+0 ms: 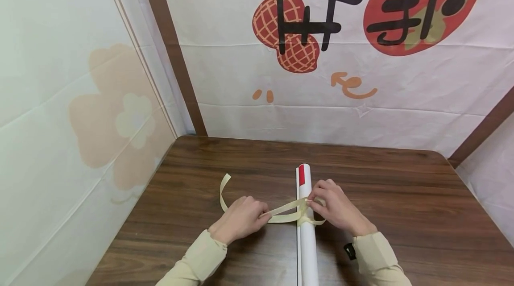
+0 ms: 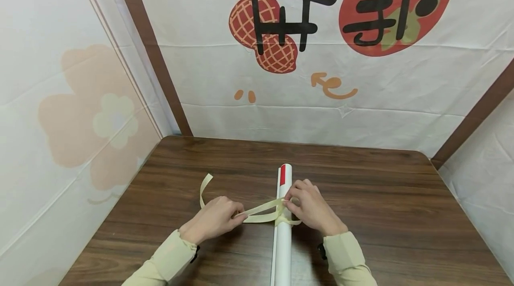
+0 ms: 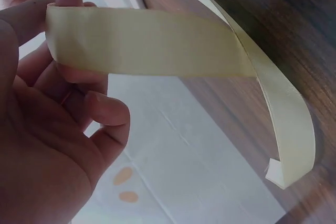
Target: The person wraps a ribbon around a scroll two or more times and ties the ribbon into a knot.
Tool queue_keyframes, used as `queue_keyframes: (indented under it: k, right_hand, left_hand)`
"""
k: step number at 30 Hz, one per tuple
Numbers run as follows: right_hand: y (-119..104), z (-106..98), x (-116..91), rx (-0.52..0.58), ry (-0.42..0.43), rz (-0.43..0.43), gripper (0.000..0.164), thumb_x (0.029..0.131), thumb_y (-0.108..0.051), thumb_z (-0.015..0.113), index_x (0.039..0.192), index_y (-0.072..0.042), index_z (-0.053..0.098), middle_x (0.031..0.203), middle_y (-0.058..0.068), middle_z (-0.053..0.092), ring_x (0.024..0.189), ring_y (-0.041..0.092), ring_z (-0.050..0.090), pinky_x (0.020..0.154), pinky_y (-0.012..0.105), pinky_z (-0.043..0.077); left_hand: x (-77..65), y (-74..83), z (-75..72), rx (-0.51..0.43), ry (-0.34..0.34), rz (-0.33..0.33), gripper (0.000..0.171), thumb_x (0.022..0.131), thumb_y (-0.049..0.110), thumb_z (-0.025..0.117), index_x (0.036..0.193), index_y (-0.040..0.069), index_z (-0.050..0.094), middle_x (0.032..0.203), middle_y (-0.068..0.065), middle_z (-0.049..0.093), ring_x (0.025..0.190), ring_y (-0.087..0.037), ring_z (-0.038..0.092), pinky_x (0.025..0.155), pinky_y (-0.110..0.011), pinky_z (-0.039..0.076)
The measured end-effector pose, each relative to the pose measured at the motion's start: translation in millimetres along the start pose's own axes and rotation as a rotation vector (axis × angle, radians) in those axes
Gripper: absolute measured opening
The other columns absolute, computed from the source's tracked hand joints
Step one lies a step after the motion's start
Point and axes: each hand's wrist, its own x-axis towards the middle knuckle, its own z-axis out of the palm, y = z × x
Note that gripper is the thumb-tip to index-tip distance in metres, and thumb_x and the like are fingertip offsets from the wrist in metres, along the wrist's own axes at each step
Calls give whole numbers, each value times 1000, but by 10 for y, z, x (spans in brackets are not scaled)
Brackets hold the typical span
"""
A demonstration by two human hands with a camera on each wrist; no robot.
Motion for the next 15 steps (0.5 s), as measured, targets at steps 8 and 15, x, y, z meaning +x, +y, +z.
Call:
queue_keyframes:
  k: [8,15]
  right_hand:
    - [4,-21,27,2,-31,1,10,82,-18,76,78,-23,68,88,-12,57,85,8,44,77,31,36]
    - [-2,-32,44,-8,-44,-28,10,80,-16,77,81,-22,69,89,-10,57,86,9,45,77,33,36]
  left_hand:
    - [-184,188,-54,-43,-76,-20,39,87,20,60,51,23,47,47,17,22,41,3,20,38,-17,18]
    - [-270,320,-71,-142,-146,-22,44,86,22,60,47,23,40,44,18,23,41,5,22,39,-15,20]
